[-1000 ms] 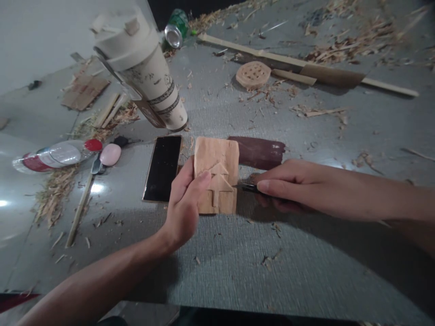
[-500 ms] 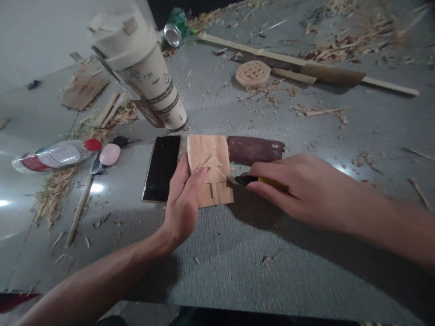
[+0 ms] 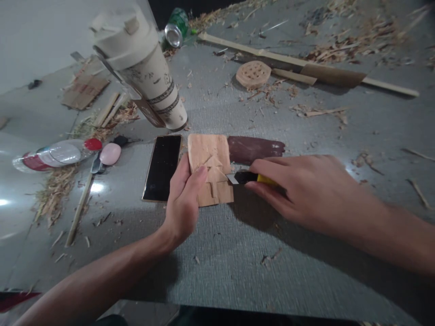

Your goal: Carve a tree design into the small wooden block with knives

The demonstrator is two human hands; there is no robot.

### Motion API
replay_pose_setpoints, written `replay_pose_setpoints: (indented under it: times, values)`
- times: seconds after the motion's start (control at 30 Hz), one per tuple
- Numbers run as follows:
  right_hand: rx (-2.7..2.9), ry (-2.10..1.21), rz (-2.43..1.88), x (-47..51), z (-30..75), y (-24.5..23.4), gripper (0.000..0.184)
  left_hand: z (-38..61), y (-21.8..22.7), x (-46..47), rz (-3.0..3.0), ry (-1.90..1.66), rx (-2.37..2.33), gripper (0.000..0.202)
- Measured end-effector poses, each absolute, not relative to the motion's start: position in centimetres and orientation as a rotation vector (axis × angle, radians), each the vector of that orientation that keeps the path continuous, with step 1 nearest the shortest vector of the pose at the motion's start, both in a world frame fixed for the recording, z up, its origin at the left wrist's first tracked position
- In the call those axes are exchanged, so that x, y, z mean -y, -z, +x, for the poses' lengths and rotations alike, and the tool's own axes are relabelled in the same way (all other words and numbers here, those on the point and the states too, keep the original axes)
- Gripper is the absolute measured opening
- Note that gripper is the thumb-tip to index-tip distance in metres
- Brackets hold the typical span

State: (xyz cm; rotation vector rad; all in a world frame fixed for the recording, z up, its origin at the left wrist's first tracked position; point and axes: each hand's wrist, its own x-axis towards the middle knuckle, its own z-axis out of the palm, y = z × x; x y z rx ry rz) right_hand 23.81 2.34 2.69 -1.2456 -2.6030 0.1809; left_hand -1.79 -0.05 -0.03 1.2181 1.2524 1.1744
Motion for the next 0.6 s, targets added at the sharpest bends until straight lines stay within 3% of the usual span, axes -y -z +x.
replay_pose_setpoints:
  times: [0.6]
  values:
    - [2.571,-0.231,-1.297,-2.47,23.96,-2.75,0.043,-1.92,-0.04,-0.01,1.257,-1.157,-1.257,0.033]
